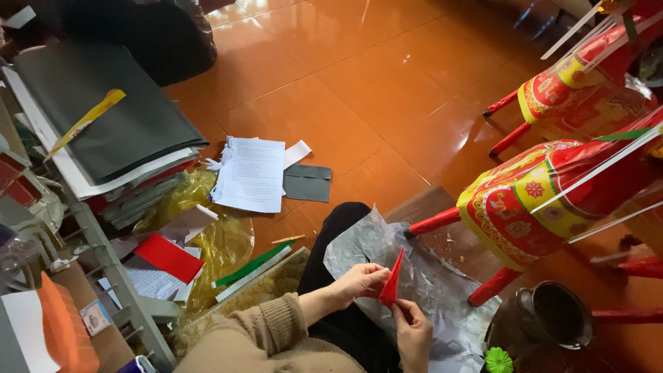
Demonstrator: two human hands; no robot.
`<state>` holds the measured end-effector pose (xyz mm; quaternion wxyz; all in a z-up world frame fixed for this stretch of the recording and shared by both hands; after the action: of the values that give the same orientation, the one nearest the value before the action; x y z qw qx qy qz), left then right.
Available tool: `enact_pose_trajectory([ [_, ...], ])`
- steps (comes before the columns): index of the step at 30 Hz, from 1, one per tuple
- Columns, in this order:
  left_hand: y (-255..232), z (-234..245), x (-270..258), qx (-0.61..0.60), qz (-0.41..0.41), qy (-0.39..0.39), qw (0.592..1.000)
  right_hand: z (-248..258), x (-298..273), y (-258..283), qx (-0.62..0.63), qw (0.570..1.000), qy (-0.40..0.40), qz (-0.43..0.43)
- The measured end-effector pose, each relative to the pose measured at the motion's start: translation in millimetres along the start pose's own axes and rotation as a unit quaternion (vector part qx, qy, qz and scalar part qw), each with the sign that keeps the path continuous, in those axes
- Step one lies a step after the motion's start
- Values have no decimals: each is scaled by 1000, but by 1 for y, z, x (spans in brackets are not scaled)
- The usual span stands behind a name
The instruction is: Decorating traditional paper horse figures with paper cutouts and glue
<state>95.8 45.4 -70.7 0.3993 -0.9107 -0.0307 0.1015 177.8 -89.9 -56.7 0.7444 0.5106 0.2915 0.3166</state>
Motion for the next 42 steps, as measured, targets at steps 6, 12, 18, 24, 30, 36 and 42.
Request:
enact_pose_trajectory([
  [6,-9,0,-3,79,24,-17,996,0,-6,32,-69,997,-14,37],
  [12,0,6,-2,46,44,-21,998,-15,-4,42,-95,987,67,109],
  [18,2,-1,5,20,6,52,998,-1,1,6,18,999,31,-40],
  [24,18,8,8,25,4,25,999,9,-7,19,79,994,-77,4],
  [30,21,35,14,146,-47,1,988,5,-11,43,4,997,-74,-6],
  [36,9,57,1,147,-108,8,983,5,-13,46,-111,992,-61,21],
  [42,-102,153,-95,369,-109,-330,862,17,-11,38,66,989,-117,58],
])
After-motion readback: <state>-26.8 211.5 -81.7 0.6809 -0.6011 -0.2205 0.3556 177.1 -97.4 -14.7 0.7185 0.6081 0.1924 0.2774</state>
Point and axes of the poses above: each hand's wrist, its own x-axis towards the middle knuckle, its own z-axis out of the back of the hand, y = z × x, the point moved 10 cm from there along x, towards the middle knuckle, and after that the axes turned 15 degrees about y, right-handed, at the moved point
